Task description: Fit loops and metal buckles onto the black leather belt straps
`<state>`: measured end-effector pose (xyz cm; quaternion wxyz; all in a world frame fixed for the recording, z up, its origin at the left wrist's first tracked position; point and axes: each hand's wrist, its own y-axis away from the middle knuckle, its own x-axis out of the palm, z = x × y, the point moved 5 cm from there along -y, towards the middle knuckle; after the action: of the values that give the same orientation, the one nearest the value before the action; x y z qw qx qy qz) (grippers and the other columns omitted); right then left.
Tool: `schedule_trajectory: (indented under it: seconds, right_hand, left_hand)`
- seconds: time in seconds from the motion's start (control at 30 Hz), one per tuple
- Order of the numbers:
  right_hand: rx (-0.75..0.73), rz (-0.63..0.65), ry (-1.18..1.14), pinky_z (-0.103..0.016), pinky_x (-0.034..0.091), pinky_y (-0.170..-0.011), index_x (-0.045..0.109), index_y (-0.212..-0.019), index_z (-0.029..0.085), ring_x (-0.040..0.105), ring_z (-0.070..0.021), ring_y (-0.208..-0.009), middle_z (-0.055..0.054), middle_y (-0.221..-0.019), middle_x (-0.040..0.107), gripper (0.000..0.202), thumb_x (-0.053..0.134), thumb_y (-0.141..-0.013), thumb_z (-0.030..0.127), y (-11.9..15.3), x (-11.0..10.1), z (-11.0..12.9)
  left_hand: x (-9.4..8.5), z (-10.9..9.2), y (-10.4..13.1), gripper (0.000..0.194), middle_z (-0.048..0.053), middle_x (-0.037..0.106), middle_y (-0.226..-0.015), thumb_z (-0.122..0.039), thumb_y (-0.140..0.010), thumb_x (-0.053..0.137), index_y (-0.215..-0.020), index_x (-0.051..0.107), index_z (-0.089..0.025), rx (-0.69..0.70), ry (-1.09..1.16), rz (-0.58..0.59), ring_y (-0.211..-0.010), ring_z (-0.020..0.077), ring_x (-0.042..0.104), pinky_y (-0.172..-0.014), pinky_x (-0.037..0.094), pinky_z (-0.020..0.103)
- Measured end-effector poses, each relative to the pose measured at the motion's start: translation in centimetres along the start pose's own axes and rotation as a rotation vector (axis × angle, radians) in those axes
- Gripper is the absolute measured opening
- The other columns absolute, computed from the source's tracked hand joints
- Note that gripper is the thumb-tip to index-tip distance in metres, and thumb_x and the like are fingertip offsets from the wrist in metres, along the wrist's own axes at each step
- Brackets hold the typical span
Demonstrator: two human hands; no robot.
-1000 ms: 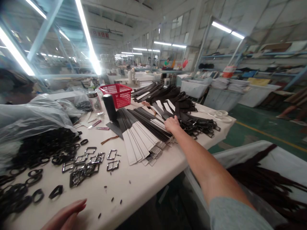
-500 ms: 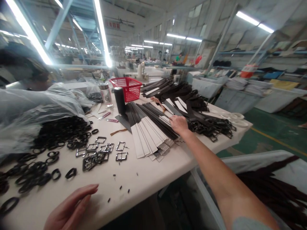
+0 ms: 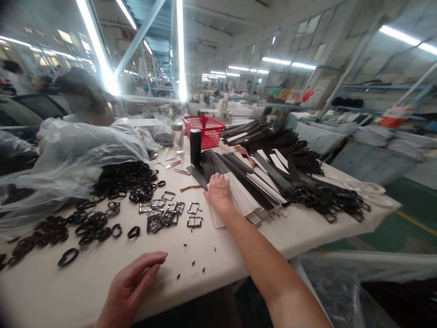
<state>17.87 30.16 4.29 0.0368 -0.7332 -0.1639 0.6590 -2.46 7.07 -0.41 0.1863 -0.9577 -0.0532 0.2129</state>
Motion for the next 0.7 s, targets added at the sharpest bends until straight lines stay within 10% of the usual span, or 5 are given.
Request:
schedule_trajectory:
  seconds: [0.2,0.7]
  right_hand:
    - [0.068,0.049,0.037,-0.037,0.050,-0.081,0.062,-0.114,0.006,0.058,-0.0297,-0.107,-0.024,-0.118,0.061,0.025,0.058,-0.091,0.016,-0.7,0.4,0.6]
    - [0.189,0.146,-0.143,-0.039,0.057,-0.084,0.065,-0.111,0.016,0.067,-0.0185,-0.094,-0.007,-0.107,0.069,0.026,0.057,-0.099,0.037,-0.2,0.6,-2.6]
  left_hand:
    - [0.0,-0.4,-0.2,0.020,0.007,0.078,-0.099,-0.032,-0.091,0.059,-0.097,0.078,-0.026,0.011,0.032,-0.008,-0.092,0.0210,0.074,-0.083,0.061,0.028]
    - [0.1,-0.4,-0.2,0.020,0.008,0.077,-0.099,-0.029,-0.090,0.060,-0.097,0.078,-0.024,-0.006,0.073,-0.005,-0.093,0.0212,0.074,-0.084,0.060,0.030]
